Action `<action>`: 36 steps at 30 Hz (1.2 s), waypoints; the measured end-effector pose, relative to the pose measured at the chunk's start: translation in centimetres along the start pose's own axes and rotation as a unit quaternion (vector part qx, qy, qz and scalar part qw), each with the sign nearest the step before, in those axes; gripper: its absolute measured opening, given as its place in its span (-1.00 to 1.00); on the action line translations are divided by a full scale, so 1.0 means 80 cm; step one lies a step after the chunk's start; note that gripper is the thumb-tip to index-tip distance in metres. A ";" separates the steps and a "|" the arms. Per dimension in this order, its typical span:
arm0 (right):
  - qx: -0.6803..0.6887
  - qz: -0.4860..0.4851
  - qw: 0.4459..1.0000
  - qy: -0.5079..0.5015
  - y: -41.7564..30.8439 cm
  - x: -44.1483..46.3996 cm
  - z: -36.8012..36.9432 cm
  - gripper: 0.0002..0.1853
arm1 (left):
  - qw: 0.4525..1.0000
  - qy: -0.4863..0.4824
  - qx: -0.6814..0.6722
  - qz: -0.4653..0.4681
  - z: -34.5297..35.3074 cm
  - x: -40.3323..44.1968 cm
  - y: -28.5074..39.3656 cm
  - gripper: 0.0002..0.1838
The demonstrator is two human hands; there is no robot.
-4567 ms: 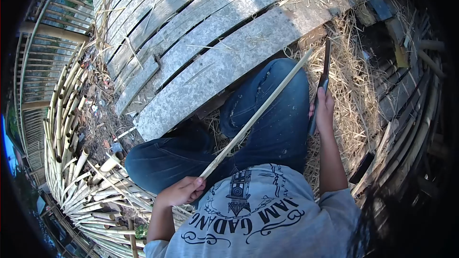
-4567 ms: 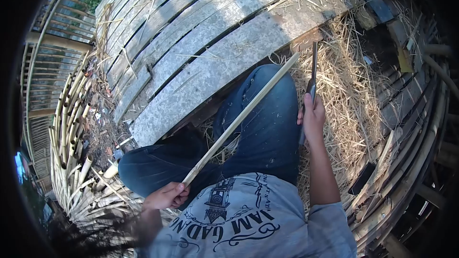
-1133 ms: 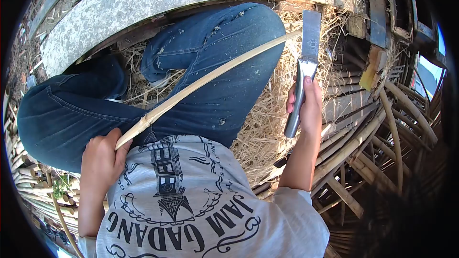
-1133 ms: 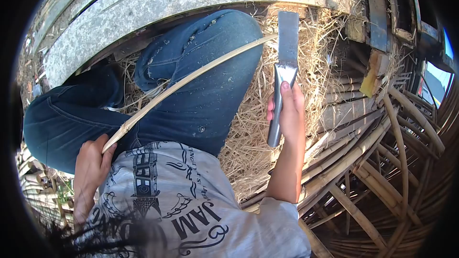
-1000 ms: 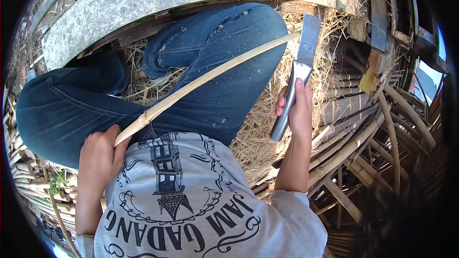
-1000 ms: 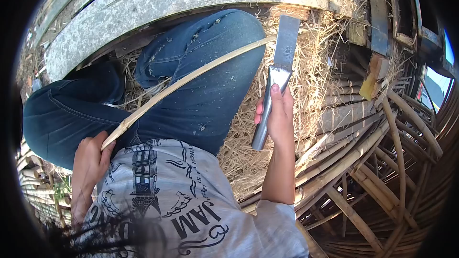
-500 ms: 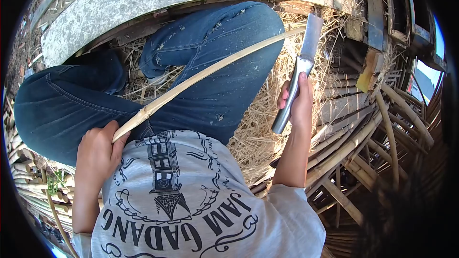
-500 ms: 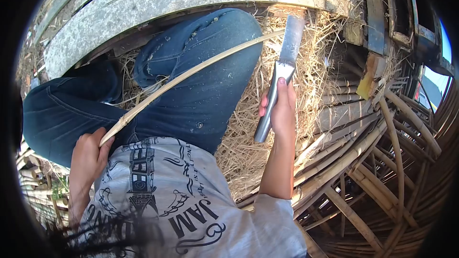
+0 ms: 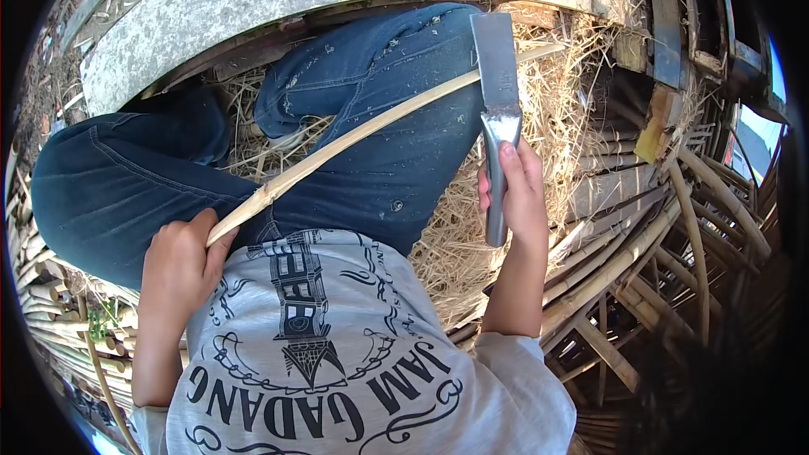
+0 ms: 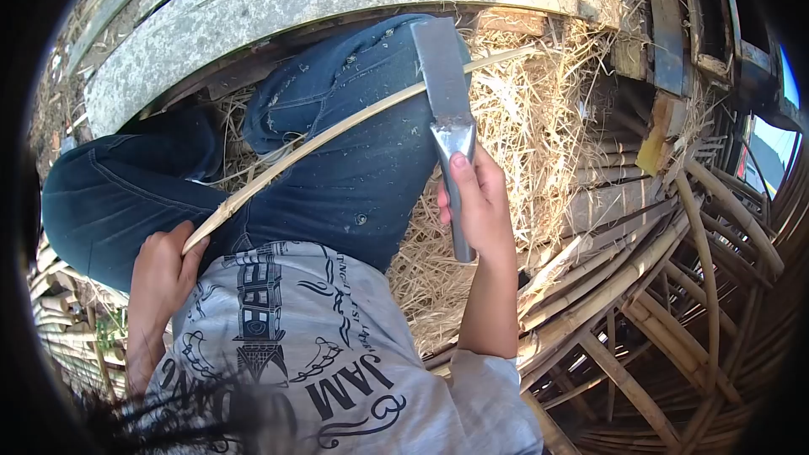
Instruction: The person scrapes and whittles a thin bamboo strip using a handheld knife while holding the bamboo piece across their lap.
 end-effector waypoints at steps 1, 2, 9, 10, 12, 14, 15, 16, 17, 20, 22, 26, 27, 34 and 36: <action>0.014 -0.022 0.998 0.064 0.007 0.007 -0.004 -0.62 | 1.000 -0.002 0.001 -0.007 0.001 0.000 0.001 -0.72; 0.027 -0.041 0.992 0.114 0.017 0.012 -0.005 -0.65 | 1.000 -0.002 -0.002 -0.009 0.004 -0.001 0.001 -0.72; -0.036 -0.017 0.999 -0.023 0.001 -0.013 0.012 -0.60 | 1.000 0.009 -0.003 0.011 0.003 0.000 -0.001 -0.71; -0.025 -0.022 0.999 0.035 0.000 -0.003 -0.005 -0.62 | 1.000 0.014 0.002 0.003 0.003 0.000 0.002 -0.71; 0.003 -0.036 0.987 0.154 0.004 0.017 -0.022 -0.68 | 1.000 0.028 0.011 -0.001 0.008 -0.002 0.000 -0.72; 0.001 -0.036 0.989 0.140 0.012 0.013 -0.017 -0.69 | 0.999 0.032 0.008 0.006 0.010 -0.004 -0.006 -0.72; -0.001 -0.034 0.991 0.129 0.014 0.012 -0.012 -0.70 | 0.999 0.033 0.005 0.015 0.009 -0.005 -0.008 -0.73; 0.002 -0.052 0.991 0.125 0.012 0.007 -0.005 -0.71 | 0.999 0.034 0.007 0.010 0.008 -0.007 -0.012 -0.73; 0.003 -0.050 0.991 0.124 0.014 0.008 -0.002 -0.71 | 1.000 0.027 0.003 0.013 0.008 -0.008 -0.013 -0.73; -0.003 -0.043 0.992 0.122 0.016 0.006 -0.007 -0.66 | 1.000 0.012 0.002 0.021 0.006 -0.005 -0.010 -0.73; 0.013 -0.028 0.993 0.113 0.017 0.002 -0.010 -0.68 | 1.000 -0.001 0.002 0.011 0.008 -0.004 -0.010 -0.73; 0.051 -0.016 0.998 0.030 0.022 -0.017 0.033 -0.68 | 1.000 0.002 -0.008 0.013 0.004 -0.005 -0.008 -0.71; 0.048 -0.020 0.998 0.045 0.019 -0.020 0.036 -0.67 | 1.000 0.005 -0.002 0.016 0.004 -0.007 -0.008 -0.70; 0.025 -0.051 0.989 0.139 0.018 0.010 -0.011 -0.68 | 0.999 0.029 0.013 0.017 0.002 -0.007 0.001 -0.68; 0.025 -0.036 0.996 0.073 0.022 0.000 0.012 -0.69 | 1.000 0.024 -0.004 0.012 0.004 -0.003 -0.003 -0.68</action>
Point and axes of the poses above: each hand's wrist, its own x-axis towards the middle knuckle, its own z-axis out of the palm, y = z × x, the point moved 3 cm from there along x, towards the middle knuckle, and after that the axes turned 10 degrees about x, right-handed, at the moved point
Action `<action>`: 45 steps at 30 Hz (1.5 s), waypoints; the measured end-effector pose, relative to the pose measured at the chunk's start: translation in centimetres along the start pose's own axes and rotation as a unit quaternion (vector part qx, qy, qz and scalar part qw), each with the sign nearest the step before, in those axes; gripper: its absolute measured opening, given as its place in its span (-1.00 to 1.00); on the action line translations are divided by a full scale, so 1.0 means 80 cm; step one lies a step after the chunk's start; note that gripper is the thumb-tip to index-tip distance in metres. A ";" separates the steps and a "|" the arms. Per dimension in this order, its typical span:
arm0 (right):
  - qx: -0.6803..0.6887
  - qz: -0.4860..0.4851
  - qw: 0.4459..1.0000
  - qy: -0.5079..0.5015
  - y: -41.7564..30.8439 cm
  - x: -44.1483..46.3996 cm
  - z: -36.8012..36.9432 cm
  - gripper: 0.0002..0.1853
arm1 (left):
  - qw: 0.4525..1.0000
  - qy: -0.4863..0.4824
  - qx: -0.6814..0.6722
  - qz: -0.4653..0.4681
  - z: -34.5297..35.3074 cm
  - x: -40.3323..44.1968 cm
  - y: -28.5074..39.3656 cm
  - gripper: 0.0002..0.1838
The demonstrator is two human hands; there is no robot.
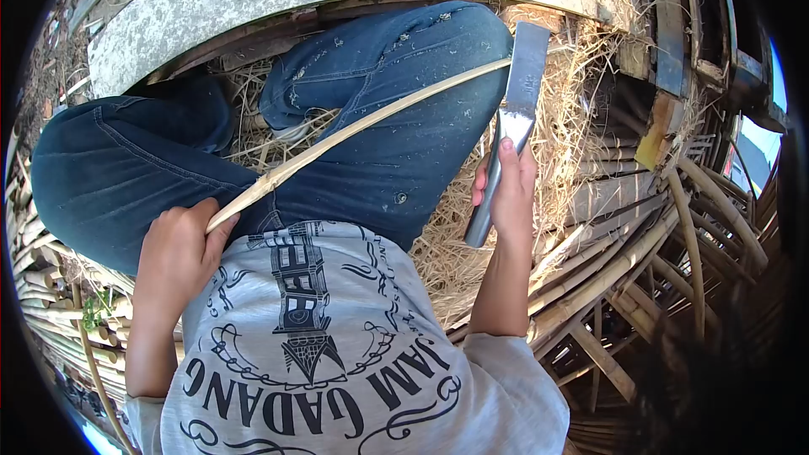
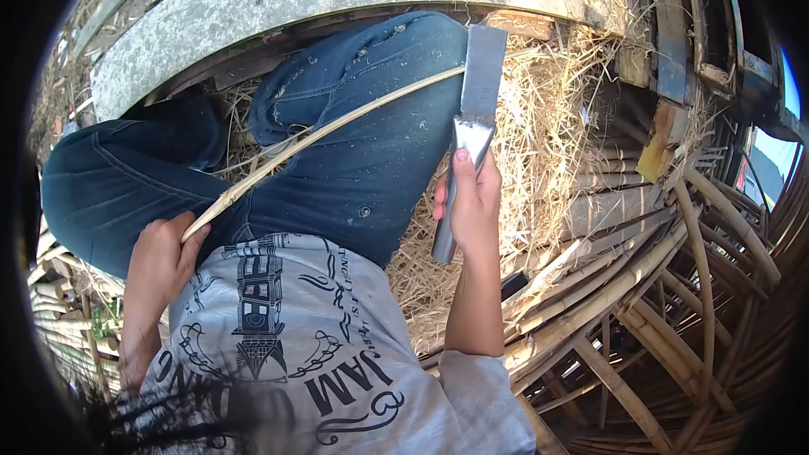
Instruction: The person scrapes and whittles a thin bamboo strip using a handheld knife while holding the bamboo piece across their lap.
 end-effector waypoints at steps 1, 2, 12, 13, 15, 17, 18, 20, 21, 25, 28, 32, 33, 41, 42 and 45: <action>0.010 0.004 0.999 -0.036 0.001 -0.014 0.013 -0.68 | 1.000 -0.012 -0.009 -0.002 0.001 -0.001 -0.003 -0.67; 0.001 0.015 0.998 -0.055 0.002 -0.023 0.018 -0.68 | 1.000 -0.012 -0.007 -0.005 0.001 -0.002 -0.004 -0.67; -0.040 -0.008 0.999 0.003 -0.014 0.007 0.005 -0.68 | 1.000 -0.001 -0.018 -0.006 0.002 -0.002 -0.002 -0.69; -0.028 0.000 1.000 -0.010 -0.011 -0.006 0.019 -0.68 | 1.000 -0.002 -0.021 -0.007 0.002 -0.003 -0.003 -0.68; -0.061 0.020 0.992 -0.109 -0.004 -0.041 0.052 -0.69 | 1.000 -0.001 -0.022 -0.008 0.002 -0.003 -0.004 -0.68; -0.123 -0.042 0.979 -0.155 0.004 -0.057 0.070 -0.70 | 1.000 -0.003 -0.024 0.001 0.003 0.001 -0.002 -0.68; -0.112 -0.030 0.981 -0.156 0.001 -0.053 0.068 -0.70 | 1.000 0.003 -0.007 0.007 0.003 0.001 0.000 -0.68; -0.093 0.009 0.985 -0.142 -0.007 -0.040 0.051 -0.71 | 1.000 0.006 0.012 0.002 0.003 -0.003 -0.002 -0.68; -0.040 0.002 0.996 -0.079 -0.010 -0.029 0.042 -0.69 | 1.000 0.002 -0.002 0.002 0.003 -0.004 -0.002 -0.68; -0.080 -0.031 0.996 0.028 -0.012 0.004 0.007 -0.65 | 1.000 0.004 -0.016 -0.006 0.003 -0.006 -0.004 -0.71; -0.049 -0.049 0.997 0.043 -0.001 -0.015 0.019 -0.68 | 1.000 -0.003 -0.006 -0.005 0.005 -0.008 -0.009 -0.74; -0.037 -0.011 0.998 0.039 -0.002 -0.019 0.018 -0.71 | 1.000 -0.024 -0.009 0.003 0.006 -0.004 -0.010 -0.76; -0.038 -0.009 0.998 0.042 0.000 -0.021 0.017 -0.71 | 1.000 -0.026 -0.009 0.005 0.007 -0.004 -0.011 -0.76; 0.026 0.000 0.999 0.019 0.007 -0.028 0.018 -0.70 | 1.000 -0.009 0.017 0.004 0.007 -0.007 -0.011 -0.76; 0.020 0.008 1.000 0.021 0.007 -0.028 0.018 -0.71 | 1.000 -0.009 0.015 0.005 0.008 -0.007 -0.010 -0.76; 0.001 0.022 1.000 0.008 0.005 -0.019 -0.004 -0.70 | 1.000 -0.008 0.016 0.003 0.005 -0.007 -0.008 -0.76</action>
Point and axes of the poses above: each hand's wrist, its own x-axis towards the middle knuckle, its own z-axis out of the palm, y = z × x, the point moved 3 cm from there along x, towards the middle knuckle, and after that the axes turned 10 degrees about x, right-handed, at the moved point
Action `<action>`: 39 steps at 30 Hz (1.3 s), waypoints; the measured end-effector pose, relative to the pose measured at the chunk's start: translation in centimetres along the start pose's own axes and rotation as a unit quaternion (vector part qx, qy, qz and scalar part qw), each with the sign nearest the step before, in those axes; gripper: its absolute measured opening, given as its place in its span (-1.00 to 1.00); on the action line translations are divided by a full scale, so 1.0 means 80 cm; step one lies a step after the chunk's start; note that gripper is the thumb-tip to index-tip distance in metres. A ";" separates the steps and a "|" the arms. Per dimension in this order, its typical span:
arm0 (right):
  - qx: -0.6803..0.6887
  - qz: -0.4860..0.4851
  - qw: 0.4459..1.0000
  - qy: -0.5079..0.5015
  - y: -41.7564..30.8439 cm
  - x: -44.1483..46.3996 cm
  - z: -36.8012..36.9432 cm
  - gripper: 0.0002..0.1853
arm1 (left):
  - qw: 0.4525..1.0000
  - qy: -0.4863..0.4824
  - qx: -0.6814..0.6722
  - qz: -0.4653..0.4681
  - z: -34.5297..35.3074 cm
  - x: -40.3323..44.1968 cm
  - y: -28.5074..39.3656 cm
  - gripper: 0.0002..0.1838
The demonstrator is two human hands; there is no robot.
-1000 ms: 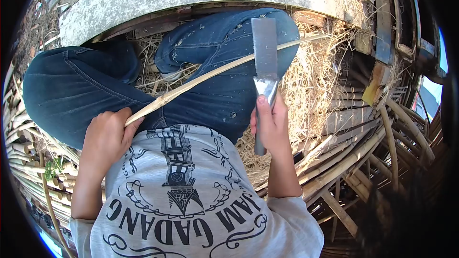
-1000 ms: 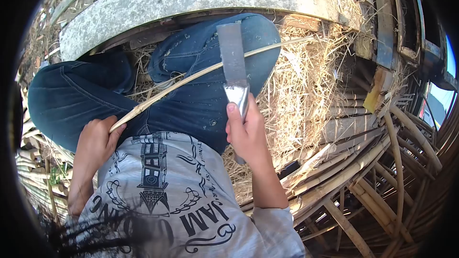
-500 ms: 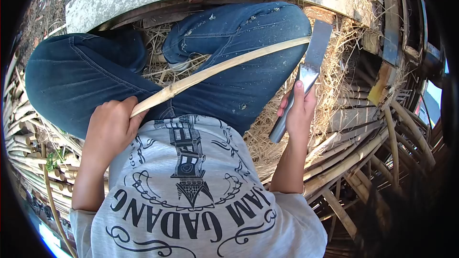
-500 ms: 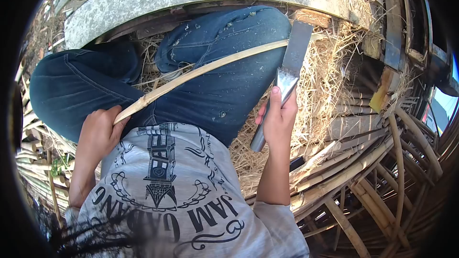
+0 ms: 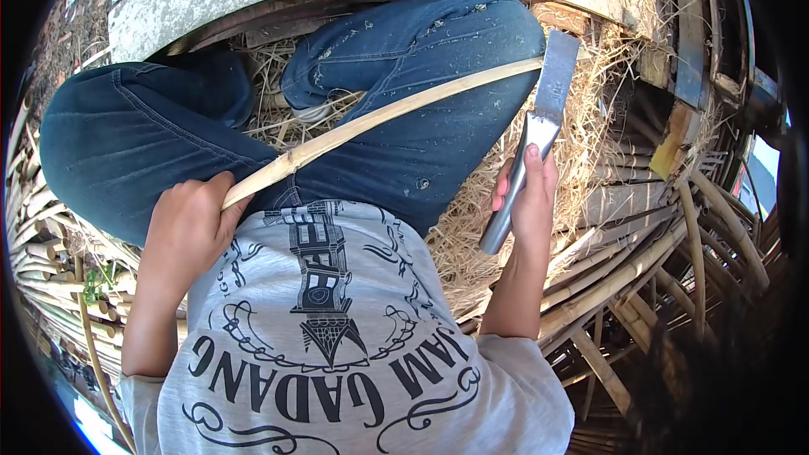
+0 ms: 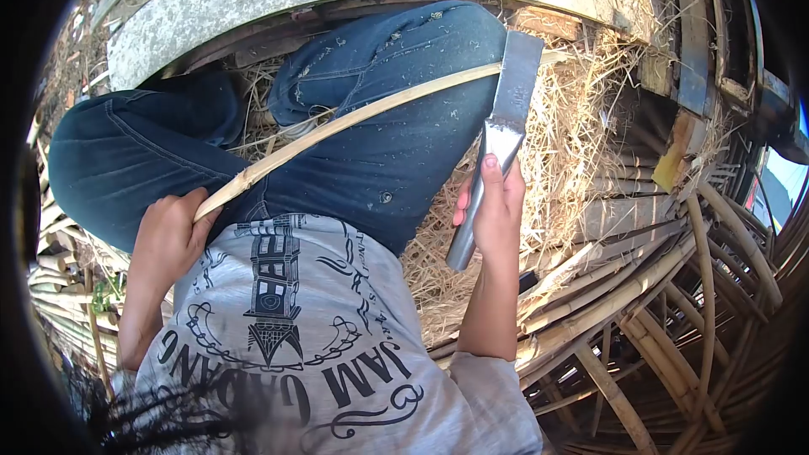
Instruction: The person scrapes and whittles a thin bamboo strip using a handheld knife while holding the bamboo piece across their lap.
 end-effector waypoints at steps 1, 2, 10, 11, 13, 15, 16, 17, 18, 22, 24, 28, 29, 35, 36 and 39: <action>-0.011 0.007 1.000 -0.014 -0.001 0.006 -0.012 -0.68 | 1.000 -0.001 0.005 0.003 -0.001 0.001 0.002 -0.76; -0.023 -0.004 1.000 -0.022 -0.007 0.013 -0.018 -0.67 | 1.000 -0.004 0.009 0.005 -0.001 0.001 0.004 -0.76; -0.039 -0.005 0.998 -0.040 -0.010 0.021 -0.033 -0.65 | 0.999 -0.009 0.024 0.035 -0.001 0.004 0.004 -0.71; -0.001 0.004 1.000 0.002 -0.010 0.023 -0.033 -0.65 | 0.999 -0.015 0.019 0.035 -0.002 0.006 0.006 -0.71; -0.002 0.001 1.000 0.006 -0.003 0.022 -0.022 -0.65 | 0.999 -0.043 -0.024 0.022 -0.002 0.008 0.007 -0.73; -0.022 0.005 0.999 -0.048 -0.005 0.011 -0.012 -0.67 | 0.998 -0.049 -0.021 0.021 -0.002 0.005 0.005 -0.73; -0.002 0.019 0.998 -0.056 -0.007 0.011 -0.015 -0.68 | 0.998 -0.055 -0.015 0.026 -0.004 0.005 0.004 -0.73; -0.025 0.024 0.998 -0.045 -0.010 0.017 -0.027 -0.67 | 0.998 -0.051 -0.008 0.035 -0.006 0.003 0.006 -0.73; -0.036 0.004 0.999 -0.013 -0.012 0.023 -0.032 -0.66 | 0.998 -0.053 -0.007 0.037 -0.006 0.005 0.006 -0.73; -0.023 0.021 0.999 -0.038 -0.010 0.007 -0.007 -0.64 | 0.998 -0.056 -0.022 0.032 -0.003 0.006 0.007 -0.74; -0.012 0.034 0.998 -0.047 -0.014 0.013 -0.026 -0.64 | 0.998 -0.054 -0.017 0.036 -0.004 0.005 0.004 -0.74; 0.013 0.022 1.000 -0.006 -0.002 0.019 -0.016 -0.65 | 0.998 -0.044 -0.030 0.032 -0.001 0.006 0.004 -0.74; -0.024 0.025 0.998 -0.060 -0.005 0.011 -0.011 -0.66 | 0.998 -0.048 -0.026 0.029 -0.002 0.005 0.001 -0.74; -0.019 0.007 1.000 0.018 -0.011 0.019 -0.016 -0.66 | 0.998 -0.041 -0.040 0.026 -0.002 0.007 0.004 -0.73; -0.024 0.020 0.999 -0.007 -0.011 0.015 -0.011 -0.66 | 0.998 -0.043 -0.040 0.016 -0.002 0.007 0.003 -0.72; -0.030 0.038 0.996 -0.069 -0.018 0.001 -0.008 -0.63 | 0.999 -0.038 -0.029 0.020 -0.004 0.003 -0.001 -0.71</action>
Point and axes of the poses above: each hand's wrist, its own x-axis towards the middle knuckle, its own z-axis out of the palm, y = z × x, the point moved 3 cm from there along x, towards the middle knuckle, and after that the axes turned 10 degrees about x, right-handed, at the moved point
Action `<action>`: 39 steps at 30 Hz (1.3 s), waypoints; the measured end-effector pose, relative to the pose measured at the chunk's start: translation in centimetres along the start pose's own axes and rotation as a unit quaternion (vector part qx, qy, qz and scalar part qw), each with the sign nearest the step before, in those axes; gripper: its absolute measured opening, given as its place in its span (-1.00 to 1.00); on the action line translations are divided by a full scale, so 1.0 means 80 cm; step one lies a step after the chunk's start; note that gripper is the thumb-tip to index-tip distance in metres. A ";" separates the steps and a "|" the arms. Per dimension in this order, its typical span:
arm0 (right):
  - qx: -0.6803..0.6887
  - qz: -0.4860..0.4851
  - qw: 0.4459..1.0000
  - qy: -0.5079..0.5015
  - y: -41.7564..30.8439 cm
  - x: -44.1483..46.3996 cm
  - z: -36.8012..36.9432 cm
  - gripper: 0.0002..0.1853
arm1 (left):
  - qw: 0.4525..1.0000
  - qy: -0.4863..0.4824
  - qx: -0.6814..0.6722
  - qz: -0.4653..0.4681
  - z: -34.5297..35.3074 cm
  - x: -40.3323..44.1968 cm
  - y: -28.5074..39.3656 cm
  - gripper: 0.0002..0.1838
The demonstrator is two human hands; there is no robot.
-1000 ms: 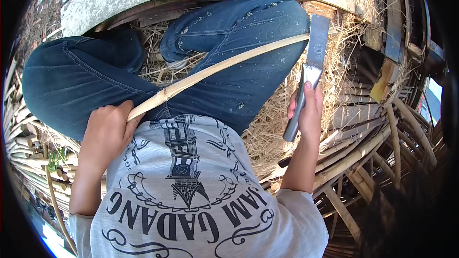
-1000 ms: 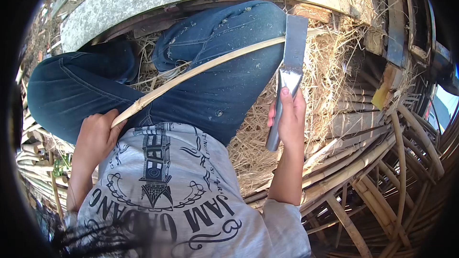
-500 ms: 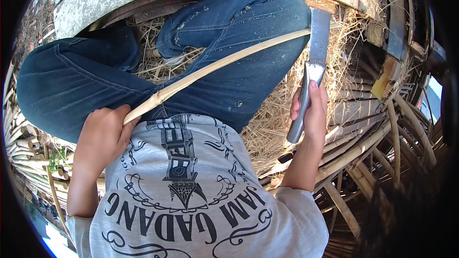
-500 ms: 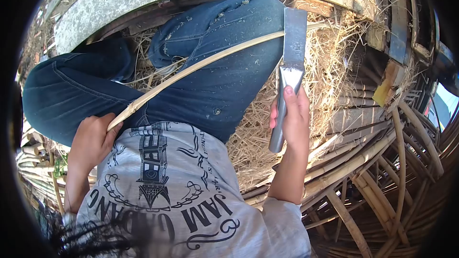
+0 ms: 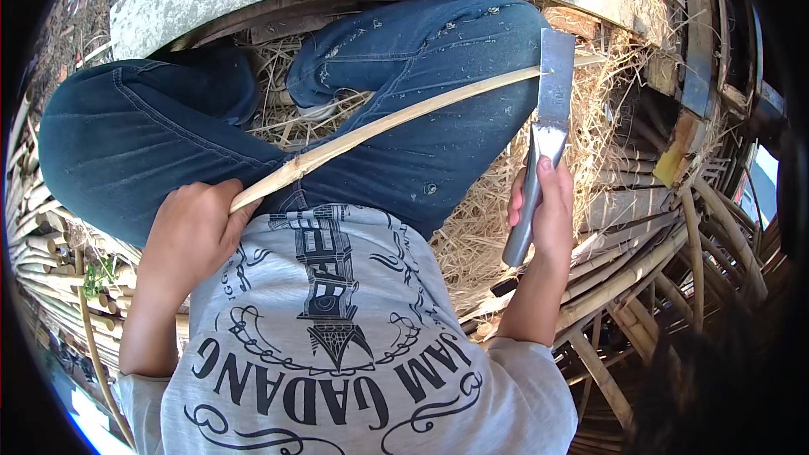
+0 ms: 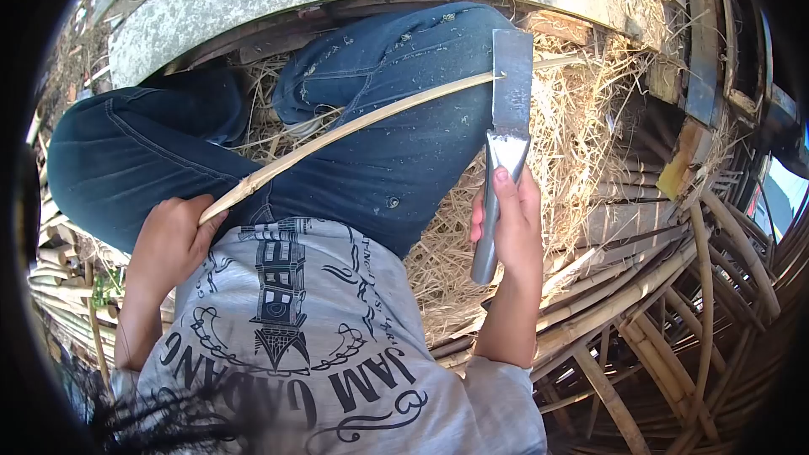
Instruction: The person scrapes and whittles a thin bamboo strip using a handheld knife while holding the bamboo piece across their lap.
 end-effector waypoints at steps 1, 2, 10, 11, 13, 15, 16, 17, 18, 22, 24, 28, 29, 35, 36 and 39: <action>0.000 -0.002 1.000 0.003 0.000 0.006 -0.010 -0.64 | 1.000 0.001 -0.001 0.008 0.000 0.002 0.002 -0.70; 0.000 -0.032 0.998 0.057 0.002 0.012 -0.013 -0.67 | 1.000 -0.003 0.007 0.003 -0.005 0.005 0.007 -0.68; -0.004 -0.024 1.000 0.003 0.009 0.008 -0.012 -0.61 | 1.000 0.000 -0.003 0.011 -0.004 0.006 0.004 -0.67; 0.017 -0.053 0.997 0.063 0.014 0.014 -0.010 -0.61 | 1.000 -0.002 -0.010 0.006 -0.002 0.007 0.005 -0.66; 0.063 -0.022 0.997 0.031 0.024 0.008 0.012 -0.63 | 0.999 0.031 -0.009 0.014 0.002 0.004 0.004 -0.65; 0.032 0.013 0.997 -0.076 0.016 -0.012 0.030 -0.65 | 1.000 0.015 -0.017 0.015 -0.002 0.003 0.002 -0.64; 0.032 0.009 0.997 -0.070 0.014 -0.016 0.037 -0.65 | 1.000 0.015 -0.013 0.015 -0.004 0.002 0.002 -0.64; 0.031 0.005 0.998 -0.061 0.012 -0.020 0.040 -0.65 | 1.000 0.006 -0.018 0.011 -0.005 0.003 0.002 -0.64; 0.038 0.009 0.998 -0.048 0.013 -0.017 0.031 -0.65 | 1.000 -0.003 -0.026 0.009 -0.004 0.005 0.004 -0.64; 0.093 -0.044 0.993 0.057 0.030 0.004 0.015 -0.64 | 1.000 0.020 -0.022 0.008 0.001 0.006 0.007 -0.62; 0.087 -0.019 0.996 0.014 0.033 -0.001 0.027 -0.64 | 1.000 0.021 -0.017 0.006 -0.003 0.006 0.008 -0.61; 0.034 0.032 0.993 -0.113 0.030 -0.036 0.057 -0.65 | 0.999 0.010 -0.033 0.010 -0.005 0.008 0.006 -0.61; 0.040 0.041 0.992 -0.116 0.030 -0.035 0.049 -0.68 | 0.999 0.004 -0.037 0.003 -0.006 0.008 0.006 -0.62; 0.104 -0.044 0.990 0.085 0.034 -0.008 0.030 -0.67 | 0.999 0.023 -0.038 -0.002 -0.002 0.005 0.010 -0.64; 0.100 -0.041 0.993 0.045 0.038 -0.012 0.041 -0.70 | 0.998 0.025 -0.048 0.011 -0.002 0.006 0.011 -0.64; 0.068 -0.008 0.992 -0.108 0.044 -0.039 0.078 -0.67 | 0.998 0.025 -0.053 0.022 -0.006 0.007 0.012 -0.63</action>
Point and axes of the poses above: each hand's wrist, its own x-axis towards the middle knuckle, its own z-axis out of the palm, y = z × x, the point moved 3 cm from there along x, towards the middle knuckle, and after that the axes turned 10 degrees about x, right-handed, at the moved point
